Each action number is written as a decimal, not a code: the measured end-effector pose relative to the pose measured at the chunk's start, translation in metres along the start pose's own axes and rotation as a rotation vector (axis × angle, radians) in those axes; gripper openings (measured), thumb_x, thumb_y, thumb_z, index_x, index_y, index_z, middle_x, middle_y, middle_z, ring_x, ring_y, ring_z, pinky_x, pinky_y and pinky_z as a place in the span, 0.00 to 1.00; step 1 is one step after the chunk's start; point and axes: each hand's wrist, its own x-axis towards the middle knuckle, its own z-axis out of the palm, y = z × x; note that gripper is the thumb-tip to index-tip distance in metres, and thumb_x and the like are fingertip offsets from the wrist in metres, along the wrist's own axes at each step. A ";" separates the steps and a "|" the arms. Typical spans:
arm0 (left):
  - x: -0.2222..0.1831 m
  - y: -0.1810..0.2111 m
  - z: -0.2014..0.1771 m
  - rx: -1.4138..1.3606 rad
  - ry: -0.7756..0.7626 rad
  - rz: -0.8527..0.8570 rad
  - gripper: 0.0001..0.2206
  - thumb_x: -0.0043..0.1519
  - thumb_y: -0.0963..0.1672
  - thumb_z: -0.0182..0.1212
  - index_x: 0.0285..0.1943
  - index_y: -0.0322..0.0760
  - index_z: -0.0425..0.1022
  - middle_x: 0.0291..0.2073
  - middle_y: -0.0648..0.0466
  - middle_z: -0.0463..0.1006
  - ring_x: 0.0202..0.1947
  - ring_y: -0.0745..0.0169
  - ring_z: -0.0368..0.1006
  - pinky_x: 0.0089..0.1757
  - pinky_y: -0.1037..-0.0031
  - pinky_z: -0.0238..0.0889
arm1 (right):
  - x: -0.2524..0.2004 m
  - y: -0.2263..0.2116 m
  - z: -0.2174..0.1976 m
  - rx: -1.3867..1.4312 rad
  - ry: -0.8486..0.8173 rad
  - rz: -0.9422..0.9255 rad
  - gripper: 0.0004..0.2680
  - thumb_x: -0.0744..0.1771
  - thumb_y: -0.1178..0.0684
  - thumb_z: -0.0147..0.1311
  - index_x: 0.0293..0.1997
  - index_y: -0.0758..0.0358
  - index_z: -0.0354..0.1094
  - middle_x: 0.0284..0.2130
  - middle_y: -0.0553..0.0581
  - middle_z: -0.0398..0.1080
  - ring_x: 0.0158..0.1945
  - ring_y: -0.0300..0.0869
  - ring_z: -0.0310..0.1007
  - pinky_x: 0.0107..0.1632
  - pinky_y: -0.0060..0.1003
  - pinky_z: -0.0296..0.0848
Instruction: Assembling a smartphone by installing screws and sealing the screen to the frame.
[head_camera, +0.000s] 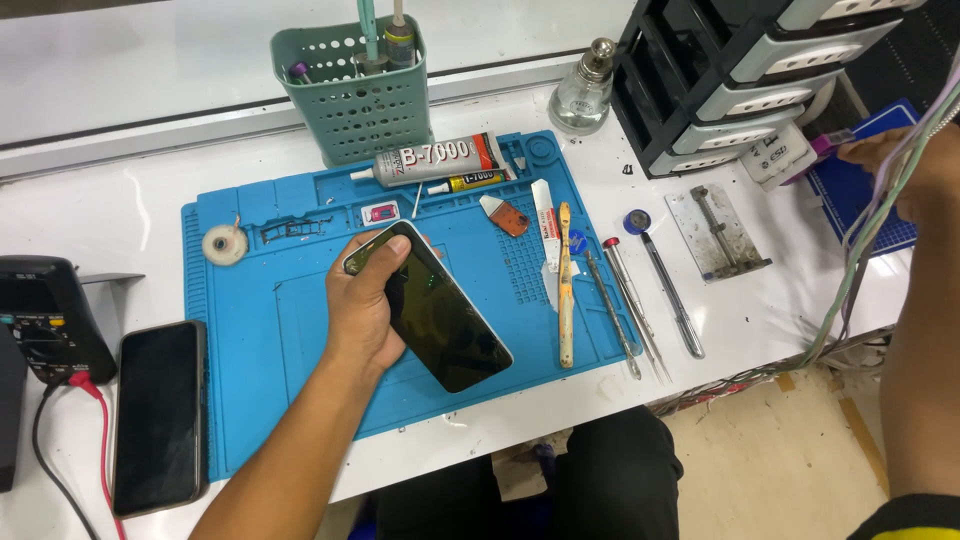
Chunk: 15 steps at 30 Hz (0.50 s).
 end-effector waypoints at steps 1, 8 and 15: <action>0.000 0.000 0.000 0.001 0.003 -0.003 0.17 0.48 0.42 0.71 0.43 0.35 0.70 0.31 0.37 0.81 0.31 0.43 0.80 0.34 0.56 0.76 | -0.016 -0.011 -0.002 -0.055 0.048 -0.028 0.07 0.69 0.55 0.67 0.50 0.61 0.77 0.50 0.71 0.74 0.51 0.63 0.74 0.49 0.66 0.73; -0.001 -0.002 -0.002 -0.035 -0.024 0.002 0.14 0.50 0.41 0.70 0.42 0.35 0.72 0.32 0.41 0.81 0.29 0.48 0.78 0.31 0.57 0.75 | -0.041 -0.054 -0.007 -0.418 0.087 0.095 0.14 0.71 0.43 0.63 0.57 0.62 0.77 0.50 0.67 0.77 0.50 0.61 0.77 0.49 0.61 0.78; 0.001 0.001 -0.008 -0.065 -0.041 0.019 0.14 0.47 0.43 0.73 0.36 0.37 0.71 0.26 0.44 0.78 0.26 0.49 0.77 0.30 0.59 0.75 | 0.032 0.048 -0.017 -1.650 0.061 -0.506 0.18 0.76 0.48 0.30 0.62 0.28 0.72 0.59 0.36 0.78 0.61 0.32 0.82 0.47 0.33 0.88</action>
